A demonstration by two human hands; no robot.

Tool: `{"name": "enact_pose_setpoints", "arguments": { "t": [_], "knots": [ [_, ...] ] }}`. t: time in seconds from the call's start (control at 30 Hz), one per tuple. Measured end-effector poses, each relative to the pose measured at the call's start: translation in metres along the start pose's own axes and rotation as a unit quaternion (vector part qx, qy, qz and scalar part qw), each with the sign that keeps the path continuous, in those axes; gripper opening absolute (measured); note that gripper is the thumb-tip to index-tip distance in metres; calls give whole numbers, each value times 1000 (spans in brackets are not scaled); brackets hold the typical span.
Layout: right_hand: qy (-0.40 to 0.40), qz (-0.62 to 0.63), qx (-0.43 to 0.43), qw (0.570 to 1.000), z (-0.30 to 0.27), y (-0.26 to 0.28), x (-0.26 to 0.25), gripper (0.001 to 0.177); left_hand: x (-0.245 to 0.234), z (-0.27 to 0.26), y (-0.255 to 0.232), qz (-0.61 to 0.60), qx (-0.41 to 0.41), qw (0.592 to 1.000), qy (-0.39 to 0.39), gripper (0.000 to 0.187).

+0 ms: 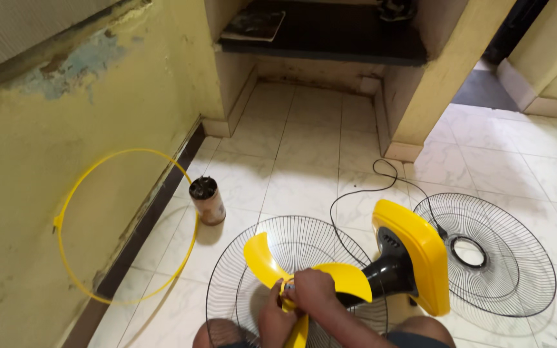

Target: The person sits on the floor and assembles a yellow table fan. They attach the fan blades to the motor shaft, secure them with a nut, and then attach the front wire cage to the fan body.

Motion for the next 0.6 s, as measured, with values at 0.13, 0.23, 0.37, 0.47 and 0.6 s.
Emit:
{"name": "enact_pose_setpoints", "arguments": {
  "t": [0.13,0.23,0.37,0.47,0.6],
  "knots": [
    [-13,45,-15,999,-1,-3,13,37,14,13,28,11,-15,999,40,106],
    [-43,76,-73,994,-1,-3,14,31,21,22,39,-21,-13,998,57,102],
    [-11,60,-129,990,1,-4,23,29,26,25,44,-1,-27,996,81,107],
    [2,62,-163,985,4,-7,23,26,29,26,50,47,-78,988,123,110],
    [17,9,-237,971,5,-3,24,20,29,25,45,-43,-29,987,149,120]
  ]
}}
Point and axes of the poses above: each hand's wrist, its own z-axis towards the middle knuckle, its own x-axis out of the palm, y = z × x, the point moved 7 cm from there along z, towards the middle knuckle, and after that the axes turned 8 degrees about y, right-handed, at the moved point
